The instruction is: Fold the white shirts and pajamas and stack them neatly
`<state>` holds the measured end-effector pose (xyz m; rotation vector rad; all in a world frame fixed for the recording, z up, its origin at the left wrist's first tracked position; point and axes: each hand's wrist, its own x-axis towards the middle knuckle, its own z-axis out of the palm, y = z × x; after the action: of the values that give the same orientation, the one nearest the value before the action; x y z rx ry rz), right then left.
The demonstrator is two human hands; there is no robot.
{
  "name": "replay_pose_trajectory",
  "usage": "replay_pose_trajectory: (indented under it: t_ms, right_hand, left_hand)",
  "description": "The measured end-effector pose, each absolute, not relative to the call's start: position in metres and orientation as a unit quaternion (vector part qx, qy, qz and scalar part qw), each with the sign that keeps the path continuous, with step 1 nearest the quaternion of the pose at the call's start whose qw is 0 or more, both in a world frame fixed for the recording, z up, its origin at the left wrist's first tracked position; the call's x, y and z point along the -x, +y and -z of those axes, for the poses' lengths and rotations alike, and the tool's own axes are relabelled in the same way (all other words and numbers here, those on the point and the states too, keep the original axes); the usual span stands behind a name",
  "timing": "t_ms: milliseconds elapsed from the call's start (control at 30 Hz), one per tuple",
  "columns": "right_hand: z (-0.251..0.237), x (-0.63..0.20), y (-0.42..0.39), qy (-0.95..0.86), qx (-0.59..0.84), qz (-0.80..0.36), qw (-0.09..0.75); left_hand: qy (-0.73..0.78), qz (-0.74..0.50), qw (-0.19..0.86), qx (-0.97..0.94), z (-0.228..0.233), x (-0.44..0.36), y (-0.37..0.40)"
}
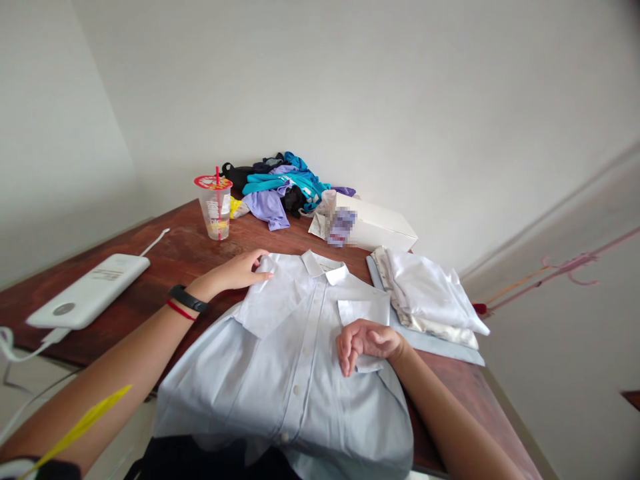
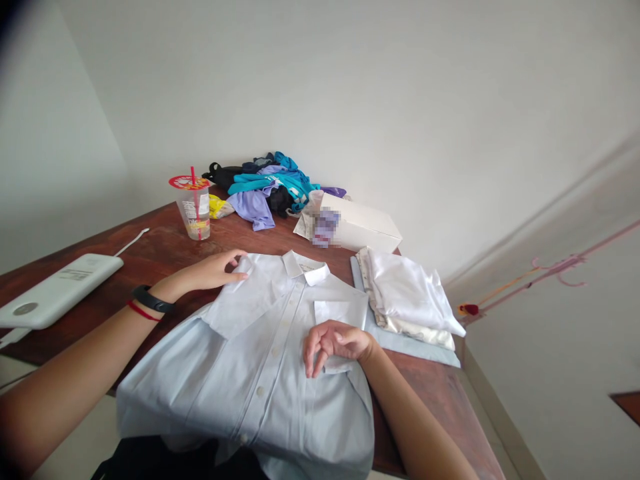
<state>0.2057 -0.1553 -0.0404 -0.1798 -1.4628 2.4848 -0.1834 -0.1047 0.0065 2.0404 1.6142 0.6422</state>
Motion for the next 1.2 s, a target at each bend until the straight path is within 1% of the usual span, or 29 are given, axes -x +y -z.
replay_pose_trajectory:
  t_ms: [133, 233, 300, 433, 600, 700, 800, 867, 900, 967, 1033, 1067, 1133, 1200]
  right_hand:
    - [0.036, -0.211, -0.154, -0.509, 0.049, -0.847, 0.143]
    - [0.034, -0.214, -0.153, -0.519, 0.047, -0.841, 0.147]
    - [0.033, -0.214, -0.153, -0.524, 0.056, -0.836, 0.151]
    - [0.034, -0.215, -0.153, -0.533, 0.09, -0.828, 0.148]
    - [0.036, -0.214, -0.152, -0.543, 0.083, -0.824, 0.138]
    - [0.035, -0.213, -0.152, -0.55, 0.084, -0.82, 0.135]
    - [0.034, -0.211, -0.153, -0.557, 0.106, -0.813, 0.132]
    - [0.03, -0.209, -0.153, -0.565, 0.132, -0.8, 0.153]
    - [0.027, -0.207, -0.153, -0.576, 0.159, -0.782, 0.179]
    - [0.021, -0.202, -0.151, -0.623, 0.258, -0.691, 0.26]
    - [0.016, -0.197, -0.15, -0.696, 0.382, -0.511, 0.33]
    - [0.015, -0.195, -0.15, -0.733, 0.426, -0.406, 0.341]
    - [0.016, -0.19, -0.151, -0.794, 0.473, -0.226, 0.308]
    - [0.023, -0.185, -0.155, -0.825, 0.502, -0.125, 0.226]
  left_hand:
    - [0.595, -0.203, 0.31, -0.713, -0.011, 0.184, -0.109]
    - [0.542, -0.202, 0.398, -0.712, -0.013, 0.183, -0.113]
    - [0.513, -0.226, 0.41, -0.719, -0.015, 0.182, -0.114]
    - [0.518, -0.266, 0.353, -0.732, -0.015, 0.186, -0.11]
    - [0.574, -0.235, 0.289, -0.729, -0.003, 0.201, -0.097]
    - [0.598, -0.228, 0.217, -0.737, 0.007, 0.205, -0.092]
    - [0.586, -0.251, 0.156, -0.755, 0.012, 0.2, -0.093]
    - [0.557, -0.274, 0.123, -0.774, 0.012, 0.191, -0.096]
    - [0.533, -0.282, 0.115, -0.79, 0.011, 0.186, -0.099]
    - [0.471, -0.274, 0.129, -0.828, 0.009, 0.174, -0.105]
    - [0.422, -0.227, 0.17, -0.861, 0.009, 0.165, -0.114]
    - [0.412, -0.196, 0.186, -0.87, 0.011, 0.162, -0.119]
    - [0.424, -0.148, 0.184, -0.875, 0.017, 0.16, -0.131]
    - [0.449, -0.12, 0.144, -0.874, 0.024, 0.16, -0.143]
